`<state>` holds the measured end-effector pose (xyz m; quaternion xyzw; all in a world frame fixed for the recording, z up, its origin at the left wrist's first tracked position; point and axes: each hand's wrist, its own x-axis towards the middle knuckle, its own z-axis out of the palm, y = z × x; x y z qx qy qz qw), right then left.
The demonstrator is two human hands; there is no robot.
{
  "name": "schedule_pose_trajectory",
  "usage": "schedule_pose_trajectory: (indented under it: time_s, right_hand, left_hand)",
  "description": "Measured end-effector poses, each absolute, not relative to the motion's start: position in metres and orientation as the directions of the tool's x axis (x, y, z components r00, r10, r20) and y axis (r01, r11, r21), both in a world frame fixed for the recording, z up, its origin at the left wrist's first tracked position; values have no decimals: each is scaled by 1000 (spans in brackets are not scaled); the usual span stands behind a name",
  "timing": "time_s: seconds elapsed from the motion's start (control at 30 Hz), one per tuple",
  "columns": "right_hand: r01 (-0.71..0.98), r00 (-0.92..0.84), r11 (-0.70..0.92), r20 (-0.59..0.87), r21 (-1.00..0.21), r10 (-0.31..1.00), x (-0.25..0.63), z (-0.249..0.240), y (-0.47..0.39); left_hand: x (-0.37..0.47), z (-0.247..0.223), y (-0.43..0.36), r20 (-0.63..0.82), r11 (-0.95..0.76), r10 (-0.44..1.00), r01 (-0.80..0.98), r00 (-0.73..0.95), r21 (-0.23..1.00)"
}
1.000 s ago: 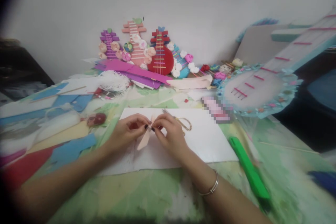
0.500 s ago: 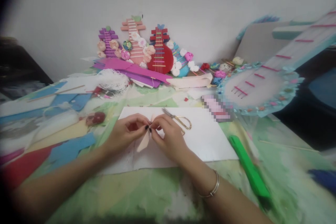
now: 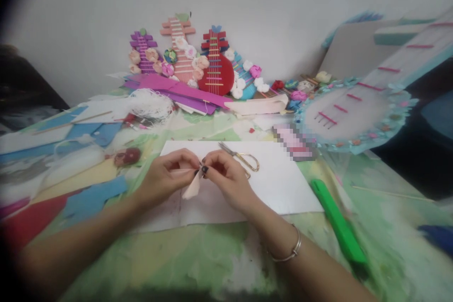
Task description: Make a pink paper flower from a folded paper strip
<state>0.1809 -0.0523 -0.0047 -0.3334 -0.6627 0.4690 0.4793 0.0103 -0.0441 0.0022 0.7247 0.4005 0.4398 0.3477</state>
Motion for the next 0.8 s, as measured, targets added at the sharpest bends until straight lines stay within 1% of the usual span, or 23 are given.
schedule_pose_trajectory:
  time_s: [0.1,0.17,0.4,0.5,0.67,0.8]
  right_hand:
    - [-131,-357,243,274,-961,893,180,-6,-51]
    - [-183,-369,193,249,-964,895,179,-8,-50]
    - [-271,-401,74,183,-960,898,177,-12,-50]
    - [-294,-415,45,170,-955,894,176,-12,-51]
    - [-317,-425,41,180,-948,887,176,-11,-51]
    - [-294,-421,34,162,-955,893,175,-11,-51]
  left_hand:
    - [10,5,-46,344,-418,893,250,289,873]
    - [10,7,-47,325,-394,899,222,293,892]
    - [11,10,-47,247,-302,927,168,283,938]
    - [10,10,-47,241,-294,928,159,284,943]
    - [9,10,-46,238,-297,927,181,290,938]
    - [10,11,-46,246,-307,922,177,298,935]
